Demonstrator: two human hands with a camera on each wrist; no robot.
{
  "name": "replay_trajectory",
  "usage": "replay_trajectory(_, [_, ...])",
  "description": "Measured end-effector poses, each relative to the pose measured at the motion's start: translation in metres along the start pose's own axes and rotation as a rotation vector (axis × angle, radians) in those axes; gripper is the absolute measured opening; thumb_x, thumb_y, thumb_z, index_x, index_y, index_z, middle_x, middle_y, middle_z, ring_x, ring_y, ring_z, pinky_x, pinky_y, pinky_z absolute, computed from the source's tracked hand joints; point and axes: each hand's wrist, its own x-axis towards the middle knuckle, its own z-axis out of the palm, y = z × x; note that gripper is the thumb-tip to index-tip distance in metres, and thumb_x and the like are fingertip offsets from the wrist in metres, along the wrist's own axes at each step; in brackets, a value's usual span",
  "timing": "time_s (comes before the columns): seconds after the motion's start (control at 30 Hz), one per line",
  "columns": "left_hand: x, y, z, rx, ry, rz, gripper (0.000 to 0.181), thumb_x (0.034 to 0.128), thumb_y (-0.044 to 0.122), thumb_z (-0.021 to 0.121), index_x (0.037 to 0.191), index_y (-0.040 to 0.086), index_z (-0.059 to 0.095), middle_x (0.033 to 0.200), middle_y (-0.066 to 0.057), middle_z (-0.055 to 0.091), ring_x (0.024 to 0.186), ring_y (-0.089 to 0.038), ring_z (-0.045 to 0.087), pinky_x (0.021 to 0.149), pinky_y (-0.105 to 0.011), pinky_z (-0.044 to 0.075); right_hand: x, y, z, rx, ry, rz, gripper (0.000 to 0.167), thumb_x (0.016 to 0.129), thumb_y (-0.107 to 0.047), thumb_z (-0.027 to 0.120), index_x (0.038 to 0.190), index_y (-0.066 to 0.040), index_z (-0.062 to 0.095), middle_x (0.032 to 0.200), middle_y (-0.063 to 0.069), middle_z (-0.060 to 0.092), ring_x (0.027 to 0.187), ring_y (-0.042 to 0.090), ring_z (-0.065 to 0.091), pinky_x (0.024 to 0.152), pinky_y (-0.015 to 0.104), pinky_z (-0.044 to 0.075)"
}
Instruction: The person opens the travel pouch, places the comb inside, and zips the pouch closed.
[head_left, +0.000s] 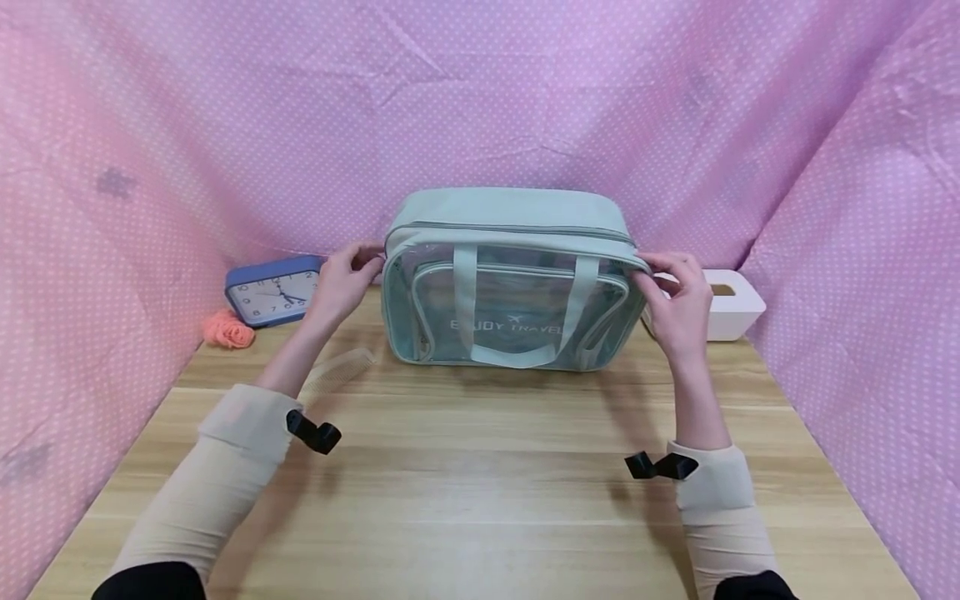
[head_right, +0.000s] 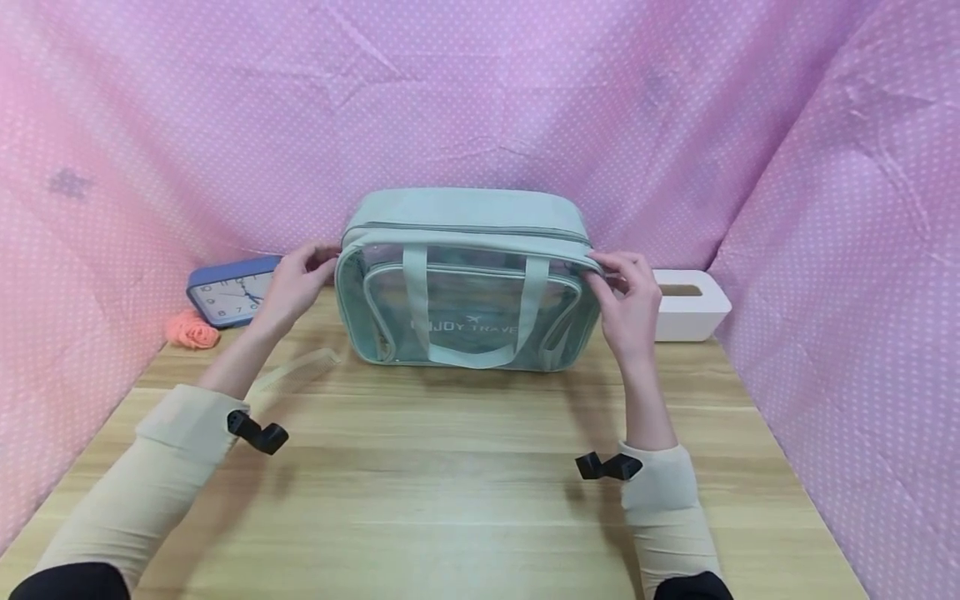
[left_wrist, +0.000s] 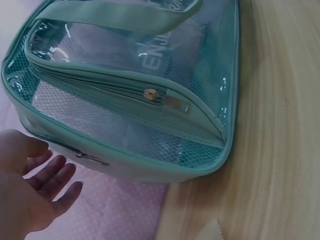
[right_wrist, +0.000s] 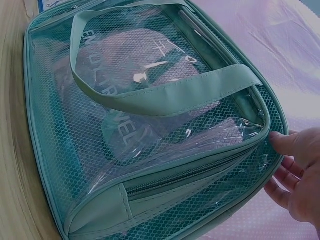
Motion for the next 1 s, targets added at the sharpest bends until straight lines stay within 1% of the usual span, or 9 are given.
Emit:
replay_trajectory(0.07, [0.001,-0.004,0.002,0.013,-0.036,-0.026,0.038,0.1074,0.029,0.052,0.138,0.008,0.061,0.126,-0.016,0.066,0.110,-0.023,0.059,0.093,-0.033,0.046,0.000,0.000,0.000,-0.010,0.000,0.002,0.023,0.090,-0.004,0.077,0.112,0.003,0.076,0.102,-0.019,0.059,0.097,0.001,0.060,0.081,0.011,0.053])
replay_trajectory(0.23, [-0.001,-0.013,0.007,-0.019,-0.122,-0.059,0.040,0.1081,0.030,0.051,0.140,0.006,0.058,0.131,-0.016,0.064,0.117,-0.025,0.061,0.100,-0.037,0.051,-0.002,-0.001,0.000,-0.035,0.007,0.005,0.023,0.090,-0.004,0.078,0.112,0.001,0.077,0.101,-0.020,0.059,0.094,-0.001,0.061,0.078,0.010,0.052])
replay_trajectory(0.4, [-0.003,-0.020,0.009,-0.047,-0.163,-0.064,0.039,0.1085,0.030,0.049,0.136,0.004,0.059,0.129,-0.017,0.062,0.118,-0.026,0.060,0.102,-0.038,0.051,-0.002,0.000,0.000,-0.041,0.003,0.006,0.023,0.089,-0.002,0.078,0.112,0.002,0.076,0.102,-0.020,0.059,0.093,-0.001,0.061,0.077,0.010,0.052])
replay_trajectory(0.5, [-0.004,-0.023,0.009,-0.057,-0.192,-0.066,0.040,0.1086,0.030,0.049,0.138,0.004,0.056,0.131,-0.017,0.061,0.119,-0.025,0.059,0.102,-0.038,0.051,-0.002,0.000,0.001,-0.042,0.000,0.011,0.024,0.088,0.000,0.078,0.112,0.002,0.076,0.102,-0.021,0.060,0.093,-0.002,0.061,0.077,0.010,0.052])
replay_trajectory(0.6, [-0.004,-0.026,0.010,-0.074,-0.219,-0.077,0.042,0.1090,0.031,0.047,0.141,0.004,0.054,0.132,-0.017,0.060,0.118,-0.022,0.058,0.100,-0.035,0.052,-0.001,0.001,0.001,-0.040,-0.005,0.013,0.024,0.088,0.000,0.078,0.112,0.003,0.076,0.102,-0.021,0.059,0.093,-0.002,0.061,0.077,0.010,0.052])
replay_trajectory(0.7, [-0.004,-0.028,0.010,-0.108,-0.242,-0.084,0.044,0.1096,0.030,0.045,0.144,0.003,0.052,0.132,-0.017,0.058,0.113,-0.017,0.057,0.094,-0.025,0.053,0.000,0.001,0.001,-0.040,-0.010,0.011,0.024,0.089,-0.001,0.078,0.113,0.003,0.076,0.102,-0.020,0.059,0.094,-0.001,0.060,0.077,0.009,0.051])
replay_trajectory(0.83, [-0.003,-0.031,0.011,-0.137,-0.267,-0.083,0.044,0.1099,0.027,0.044,0.146,0.002,0.048,0.132,-0.017,0.058,0.108,-0.010,0.056,0.085,-0.014,0.052,0.000,0.000,0.001,-0.036,-0.013,0.005,0.024,0.090,-0.003,0.078,0.113,0.002,0.076,0.103,-0.020,0.059,0.094,-0.001,0.060,0.078,0.009,0.052])
replay_trajectory(0.9, [-0.003,-0.032,0.011,-0.148,-0.280,-0.087,0.044,0.1101,0.025,0.044,0.147,0.001,0.046,0.131,-0.017,0.057,0.106,-0.008,0.056,0.084,-0.013,0.052,0.000,-0.001,0.000,-0.037,-0.012,0.004,0.023,0.090,-0.003,0.077,0.113,0.001,0.076,0.103,-0.019,0.059,0.094,-0.001,0.060,0.078,0.009,0.052])
replay_trajectory(1.0, [-0.002,-0.036,0.012,-0.164,-0.300,-0.091,0.042,0.1103,0.023,0.043,0.145,-0.001,0.045,0.129,-0.017,0.057,0.105,-0.007,0.057,0.086,-0.016,0.054,-0.001,-0.001,-0.001,-0.042,-0.012,0.009,0.023,0.090,-0.003,0.076,0.114,0.001,0.076,0.103,-0.019,0.058,0.094,-0.001,0.060,0.078,0.009,0.052])
